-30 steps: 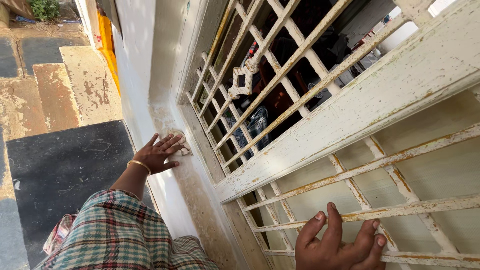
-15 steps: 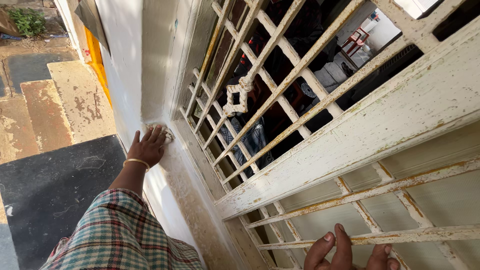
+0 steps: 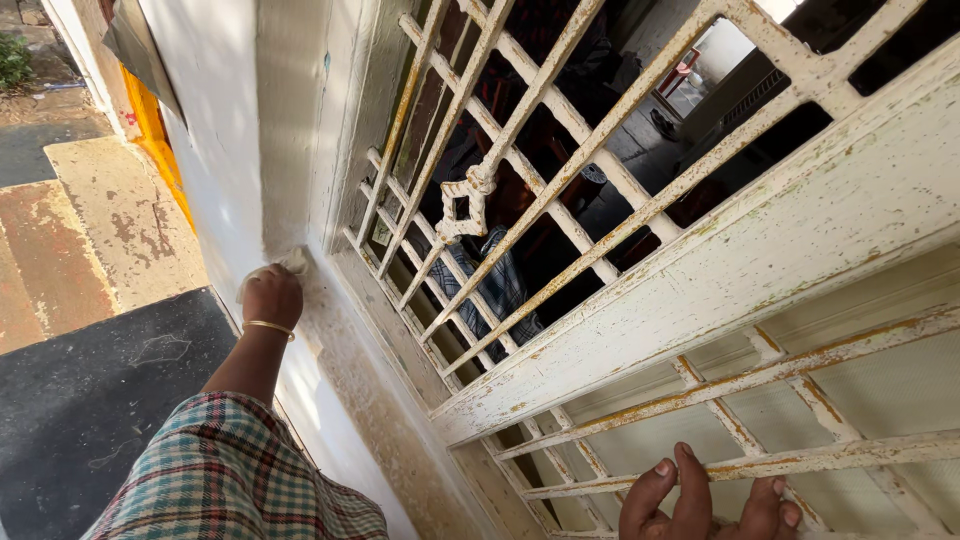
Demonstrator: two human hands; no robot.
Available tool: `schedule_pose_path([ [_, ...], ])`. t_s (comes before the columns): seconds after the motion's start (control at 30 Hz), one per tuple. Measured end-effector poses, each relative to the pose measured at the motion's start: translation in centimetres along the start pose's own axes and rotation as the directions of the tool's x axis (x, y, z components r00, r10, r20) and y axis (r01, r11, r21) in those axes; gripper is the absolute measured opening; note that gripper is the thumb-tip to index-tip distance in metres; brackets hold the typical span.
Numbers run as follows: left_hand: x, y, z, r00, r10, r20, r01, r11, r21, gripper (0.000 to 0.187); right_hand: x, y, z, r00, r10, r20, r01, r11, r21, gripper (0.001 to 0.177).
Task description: The person wipes a white metal window grill with a cloth, moving the cloth along the vertical and horizontal bars to remove dirt.
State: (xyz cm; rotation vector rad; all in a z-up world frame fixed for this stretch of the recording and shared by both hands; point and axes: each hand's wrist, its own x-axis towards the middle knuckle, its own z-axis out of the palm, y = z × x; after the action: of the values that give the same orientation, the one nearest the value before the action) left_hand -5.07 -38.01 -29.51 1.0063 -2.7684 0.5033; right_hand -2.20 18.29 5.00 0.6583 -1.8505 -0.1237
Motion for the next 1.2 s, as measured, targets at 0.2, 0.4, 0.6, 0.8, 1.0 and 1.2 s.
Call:
schedule_pose_path([
  [0.2, -3.3, -3.3, -8.7, 0.978, -0.203, -0.058, 0.07, 0.572, -0.817, 0.023, 0.8, -1.5, -1.0, 0.994, 0.104, 0.028, -0.102, 0.992, -0.076, 0.025],
  [0.4, -3.4, -0.5, -11.4, 0.974, 0.01, -0.224, -0.189, 0.579, -0.793, 0.031, 1.2, -2.2, -1.8, 0.996, 0.082, 0.024, -0.075, 0.975, -0.209, 0.026],
  [0.6, -2.7, 1.6, -9.4, 0.899, 0.346, -0.269, -0.433, 0.79, -0.434, 0.055, 1.3, -2.1, -1.8, 0.997, 0.08, 0.018, -0.075, 0.983, -0.169, 0.026],
  [0.8, 1.4, 0.8, -10.6, 0.93, 0.362, -0.062, -0.333, 0.758, -0.561, 0.053, 1.0, -2.4, -2.1, 0.992, 0.114, 0.045, -0.102, 0.97, -0.221, 0.025],
  [1.0, 1.1, 5.2, -8.8, 0.982, 0.185, 0.028, -0.112, 0.702, -0.704, 0.032, 0.5, -2.4, -0.8, 0.985, 0.162, -0.06, -0.17, 0.97, -0.174, 0.022],
  [1.2, -8.2, 8.8, -13.5, 0.921, 0.39, 0.004, -0.237, 0.568, -0.788, 0.032, 0.3, -2.4, -0.6, 0.983, 0.166, -0.078, -0.176, 0.975, -0.137, 0.019],
])
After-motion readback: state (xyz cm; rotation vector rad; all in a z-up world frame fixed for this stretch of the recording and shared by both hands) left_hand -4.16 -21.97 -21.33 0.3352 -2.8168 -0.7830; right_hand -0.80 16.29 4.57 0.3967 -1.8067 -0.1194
